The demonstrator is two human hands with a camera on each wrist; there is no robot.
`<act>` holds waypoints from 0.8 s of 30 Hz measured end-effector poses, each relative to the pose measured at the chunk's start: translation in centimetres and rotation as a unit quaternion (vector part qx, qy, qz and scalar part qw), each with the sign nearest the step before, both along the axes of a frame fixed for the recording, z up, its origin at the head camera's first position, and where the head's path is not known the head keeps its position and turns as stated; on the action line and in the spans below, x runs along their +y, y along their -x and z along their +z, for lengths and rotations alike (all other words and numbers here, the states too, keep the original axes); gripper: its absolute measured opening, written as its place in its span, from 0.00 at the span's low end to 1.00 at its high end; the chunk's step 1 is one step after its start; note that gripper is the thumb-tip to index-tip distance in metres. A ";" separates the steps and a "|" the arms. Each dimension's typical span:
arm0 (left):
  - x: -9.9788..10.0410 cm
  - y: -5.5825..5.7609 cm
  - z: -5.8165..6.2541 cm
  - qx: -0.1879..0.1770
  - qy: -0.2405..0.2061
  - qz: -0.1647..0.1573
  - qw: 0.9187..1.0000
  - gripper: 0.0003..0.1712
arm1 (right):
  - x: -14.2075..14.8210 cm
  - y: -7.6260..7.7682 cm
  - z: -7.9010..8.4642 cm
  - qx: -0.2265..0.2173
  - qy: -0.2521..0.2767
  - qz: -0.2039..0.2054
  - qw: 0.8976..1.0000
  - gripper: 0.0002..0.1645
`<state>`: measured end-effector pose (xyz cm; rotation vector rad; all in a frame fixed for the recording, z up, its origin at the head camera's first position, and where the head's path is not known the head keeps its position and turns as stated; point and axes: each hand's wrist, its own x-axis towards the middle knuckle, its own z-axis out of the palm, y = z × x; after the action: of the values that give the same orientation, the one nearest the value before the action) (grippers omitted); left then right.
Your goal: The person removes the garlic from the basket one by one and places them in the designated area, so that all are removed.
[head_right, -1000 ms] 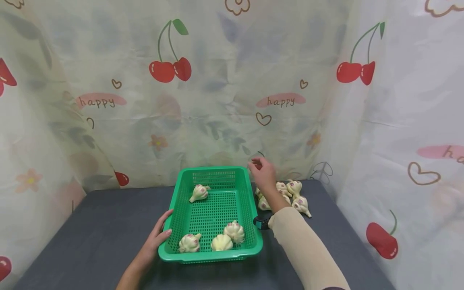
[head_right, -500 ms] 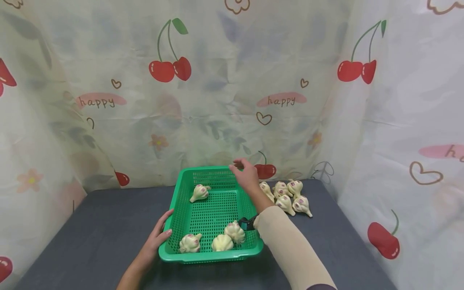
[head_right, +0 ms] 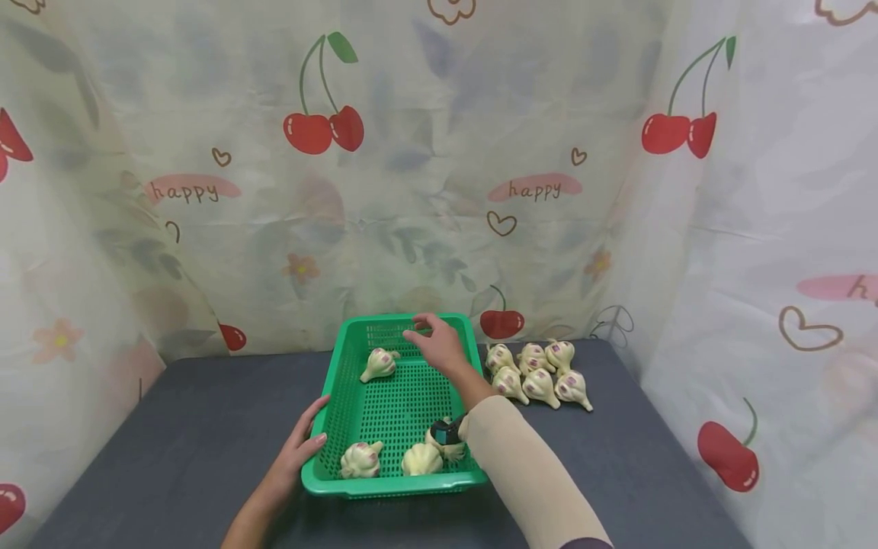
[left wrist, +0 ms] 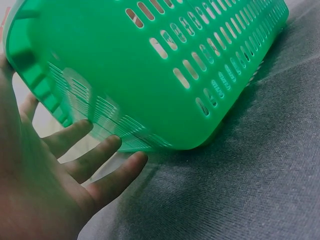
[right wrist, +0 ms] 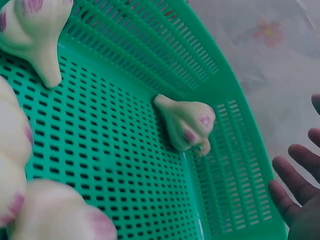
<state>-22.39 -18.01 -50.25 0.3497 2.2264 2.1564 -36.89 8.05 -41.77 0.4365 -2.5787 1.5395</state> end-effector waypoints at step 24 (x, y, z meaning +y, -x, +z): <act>-0.2 0.2 -0.6 0.010 -0.005 -0.003 1.000 0.34 | -3.1 0.8 -3.1 -0.068 -0.049 0.046 0.995 0.31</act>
<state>-22.62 -18.22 -50.80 0.3789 2.2227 2.1721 -37.67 4.95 -44.83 0.4809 -2.7849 1.5260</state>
